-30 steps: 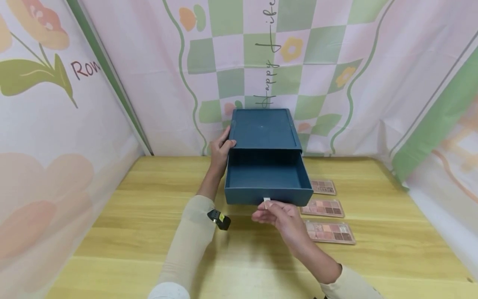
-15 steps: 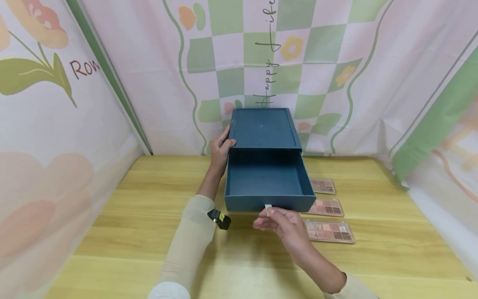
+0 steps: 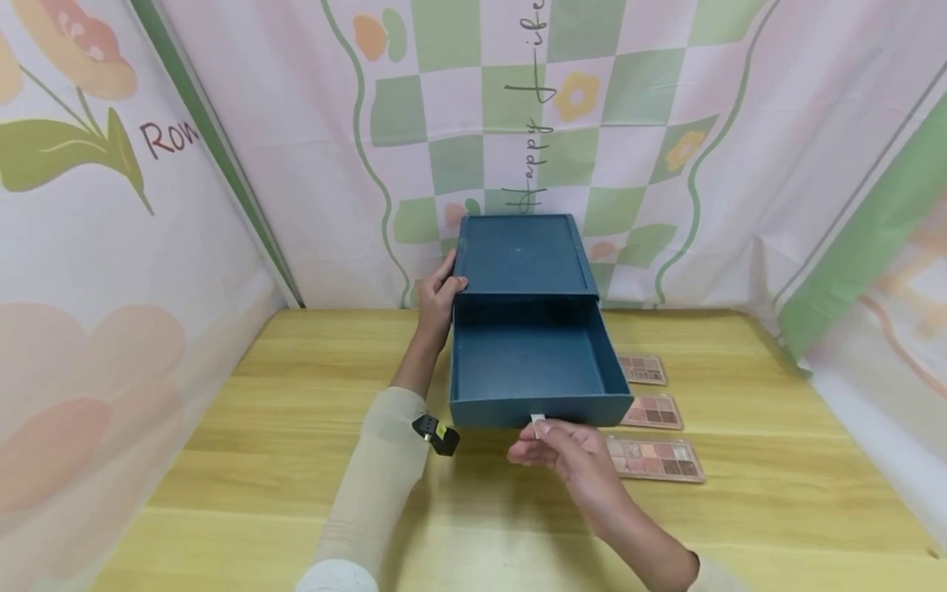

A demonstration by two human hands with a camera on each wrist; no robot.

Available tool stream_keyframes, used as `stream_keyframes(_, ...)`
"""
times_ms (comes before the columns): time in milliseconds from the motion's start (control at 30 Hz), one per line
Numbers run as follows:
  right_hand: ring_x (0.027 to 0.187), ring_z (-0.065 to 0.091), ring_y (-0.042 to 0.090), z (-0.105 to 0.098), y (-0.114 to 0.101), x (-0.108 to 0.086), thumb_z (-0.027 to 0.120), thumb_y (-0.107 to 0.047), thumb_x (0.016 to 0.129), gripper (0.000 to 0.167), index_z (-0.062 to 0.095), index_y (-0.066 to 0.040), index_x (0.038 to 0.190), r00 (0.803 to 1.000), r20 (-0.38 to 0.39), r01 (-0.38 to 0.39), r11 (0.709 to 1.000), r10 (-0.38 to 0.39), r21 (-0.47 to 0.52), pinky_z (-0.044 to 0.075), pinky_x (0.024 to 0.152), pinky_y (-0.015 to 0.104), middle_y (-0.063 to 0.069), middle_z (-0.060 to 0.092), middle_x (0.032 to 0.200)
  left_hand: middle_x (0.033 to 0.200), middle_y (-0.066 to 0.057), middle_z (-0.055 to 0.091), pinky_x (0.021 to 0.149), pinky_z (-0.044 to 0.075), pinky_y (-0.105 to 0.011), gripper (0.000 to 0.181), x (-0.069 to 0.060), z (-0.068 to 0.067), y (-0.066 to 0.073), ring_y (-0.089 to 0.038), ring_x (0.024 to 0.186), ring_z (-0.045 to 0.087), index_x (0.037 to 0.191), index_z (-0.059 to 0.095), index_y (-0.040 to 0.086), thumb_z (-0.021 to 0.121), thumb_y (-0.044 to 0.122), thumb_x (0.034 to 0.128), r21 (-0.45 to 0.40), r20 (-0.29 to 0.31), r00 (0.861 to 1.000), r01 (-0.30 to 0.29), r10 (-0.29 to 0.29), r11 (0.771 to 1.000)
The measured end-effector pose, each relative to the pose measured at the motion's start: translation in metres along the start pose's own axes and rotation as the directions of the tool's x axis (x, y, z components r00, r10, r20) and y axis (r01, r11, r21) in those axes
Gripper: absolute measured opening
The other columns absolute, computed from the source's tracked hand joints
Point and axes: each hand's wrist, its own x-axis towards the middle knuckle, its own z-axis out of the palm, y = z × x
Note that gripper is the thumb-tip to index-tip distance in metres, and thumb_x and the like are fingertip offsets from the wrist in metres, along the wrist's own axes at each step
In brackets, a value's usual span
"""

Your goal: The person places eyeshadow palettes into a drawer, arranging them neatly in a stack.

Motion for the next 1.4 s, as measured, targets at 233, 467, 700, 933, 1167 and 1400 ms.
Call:
stream_keyframes(233, 0.093, 0.075, 0.005, 0.001, 0.006, -0.009, 0.04, -0.018, 0.109, 0.036, 0.074, -0.024, 0.1, 0.998, 0.038, 0.047, 0.999, -0.047, 0.014, 0.058, 0.089, 0.023, -0.011, 0.079, 0.094, 0.16, -0.012, 0.044, 0.126, 0.029, -0.043, 0.065, 0.002, 0.0, 0.004, -0.022, 0.153, 0.035, 0.152, 0.045, 0.005, 0.049, 0.009, 0.0875, -0.016, -0.001, 1.0, -0.009, 0.009, 1.0)
stream_keyframes(467, 0.094, 0.075, 0.004, 0.007, 0.008, -0.011, 0.041, -0.018, 0.108, 0.034, 0.074, -0.026, 0.101, 0.999, 0.034, 0.025, 1.0, -0.024, -0.007, 0.057, 0.09, 0.022, -0.012, 0.079, 0.095, 0.161, -0.01, 0.042, 0.126, 0.028, -0.041, 0.065, 0.001, -0.001, 0.004, -0.021, 0.154, 0.034, 0.153, 0.044, 0.005, 0.05, 0.008, 0.0882, -0.031, 0.007, 1.0, 0.008, -0.007, 0.999)
stream_keyframes(700, 0.094, 0.075, 0.005, 0.014, 0.01, -0.006, 0.045, -0.021, 0.108, 0.029, 0.073, -0.018, 0.104, 1.0, 0.022, -0.011, 0.999, 0.011, -0.033, 0.057, 0.091, 0.023, -0.012, 0.079, 0.094, 0.163, -0.01, 0.041, 0.126, 0.028, -0.042, 0.067, 0.001, -0.001, 0.001, -0.022, 0.154, 0.034, 0.154, 0.042, 0.007, 0.05, 0.009, 0.088, -0.041, 0.005, 1.0, 0.024, -0.024, 0.999)
stream_keyframes(933, 0.094, 0.075, 0.006, 0.013, 0.011, -0.006, 0.045, -0.02, 0.108, 0.029, 0.072, -0.01, 0.107, 1.0, 0.022, -0.016, 0.998, 0.018, -0.052, 0.057, 0.091, 0.024, -0.012, 0.079, 0.094, 0.162, -0.012, 0.041, 0.126, 0.028, -0.042, 0.068, -0.001, 0.0, 0.001, -0.022, 0.154, 0.034, 0.154, 0.042, 0.004, 0.05, 0.009, 0.0864, -0.037, 0.0, 1.0, 0.017, -0.017, 0.999)
stream_keyframes(1167, 0.095, 0.075, 0.006, 0.01, 0.008, -0.006, 0.043, -0.023, 0.108, 0.029, 0.072, -0.019, 0.105, 1.0, 0.015, -0.014, 0.999, 0.015, -0.049, 0.057, 0.091, 0.024, -0.012, 0.079, 0.095, 0.161, -0.011, 0.042, 0.125, 0.03, -0.041, 0.069, -0.003, 0.001, 0.001, -0.02, 0.153, 0.036, 0.154, 0.042, 0.005, 0.049, 0.009, 0.0859, -0.04, -0.005, 1.0, 0.022, -0.023, 0.999)
stream_keyframes(1400, 0.097, 0.075, 0.006, 0.001, 0.005, -0.007, 0.038, -0.022, 0.11, 0.032, 0.069, -0.016, 0.114, 0.994, 0.111, 0.006, 0.999, 0.0, -0.052, 0.057, 0.091, 0.024, -0.013, 0.079, 0.099, 0.162, -0.011, 0.042, 0.126, 0.027, -0.041, 0.068, -0.003, 0.001, 0.0, -0.021, 0.153, 0.035, 0.154, 0.041, 0.002, 0.049, 0.009, 0.0867, -0.05, -0.001, 1.0, 0.019, -0.019, 0.999)
